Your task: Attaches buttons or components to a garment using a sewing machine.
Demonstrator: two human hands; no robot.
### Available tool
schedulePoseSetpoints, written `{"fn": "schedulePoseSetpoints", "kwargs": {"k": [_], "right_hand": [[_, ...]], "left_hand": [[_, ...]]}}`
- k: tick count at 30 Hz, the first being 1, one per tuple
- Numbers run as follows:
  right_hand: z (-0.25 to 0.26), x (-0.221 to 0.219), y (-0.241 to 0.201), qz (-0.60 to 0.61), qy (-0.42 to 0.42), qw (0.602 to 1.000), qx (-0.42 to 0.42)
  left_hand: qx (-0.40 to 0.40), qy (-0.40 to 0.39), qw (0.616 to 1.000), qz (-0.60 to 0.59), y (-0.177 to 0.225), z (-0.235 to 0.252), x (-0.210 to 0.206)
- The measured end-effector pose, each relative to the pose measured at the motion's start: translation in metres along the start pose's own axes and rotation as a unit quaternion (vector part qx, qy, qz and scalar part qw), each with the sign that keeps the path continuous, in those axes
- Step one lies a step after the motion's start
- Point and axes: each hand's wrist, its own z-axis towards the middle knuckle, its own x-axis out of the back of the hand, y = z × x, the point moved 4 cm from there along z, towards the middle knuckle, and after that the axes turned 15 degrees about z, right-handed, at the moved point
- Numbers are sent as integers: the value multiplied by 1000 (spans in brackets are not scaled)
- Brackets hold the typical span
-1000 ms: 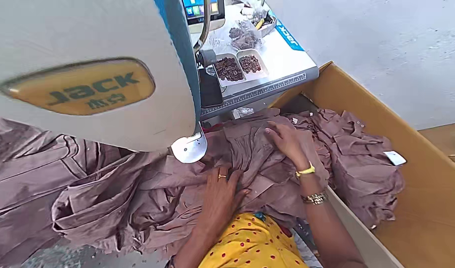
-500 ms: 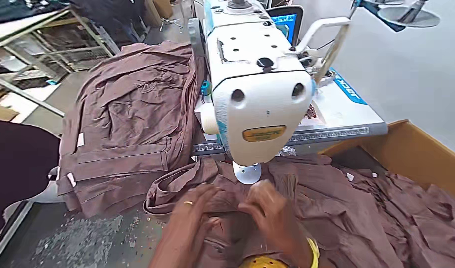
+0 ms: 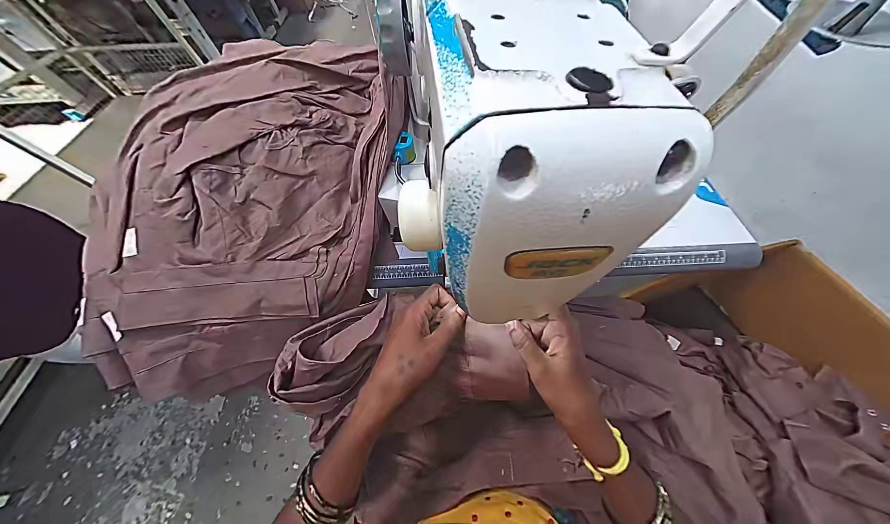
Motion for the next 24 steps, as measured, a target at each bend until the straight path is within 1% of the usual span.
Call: {"fn": "schedulePoseSetpoints", "kwargs": {"k": [4,6,7,9,10,11,12,13,14,15,16,17,18,21,23,24], "right_hand": [[10,0,-3,-56,10,998,23],[9,1,0,-72,14,997,34],[8,2,2,-70,6,997,39],[11,5,3,-66,-40,996,48],[15,11,2,-86,-64,993,55],[23,21,-2,-129,-69,987,58],[34,34,-6,-191,-47,978,64],[47,49,-11,-276,-10,958,83],[60,62,-14,-360,18,927,104],[74,74,-12,-426,32,894,134],[86,82,-9,-471,30,866,168],[95,85,-6,-499,17,846,189],[103,84,-5,-515,-1,834,198],[115,80,5,-537,-58,821,185],[117,80,9,-546,-66,815,181],[116,80,9,-541,-57,819,181]], "left_hand": [[-14,30,999,38,3,6,4],[-27,39,998,31,-1,6,2],[-30,36,999,25,-3,5,0],[-27,29,999,15,-7,3,-1],[-25,23,999,13,-9,3,-2],[-23,14,1000,5,-11,3,-4],[-21,8,1000,-1,-13,3,-5],[-20,9,1000,-6,-14,3,-6],[-19,10,1000,-8,-15,3,-6],[-15,11,1000,-9,-15,3,-6],[-11,11,1000,-11,-14,3,-6],[-5,12,1000,-10,-13,3,-5],[-4,14,1000,-6,-12,4,-4],[-5,17,1000,7,-13,2,-4],[-10,26,999,19,-14,1,-4],[-14,29,999,16,-15,0,-4]]}}
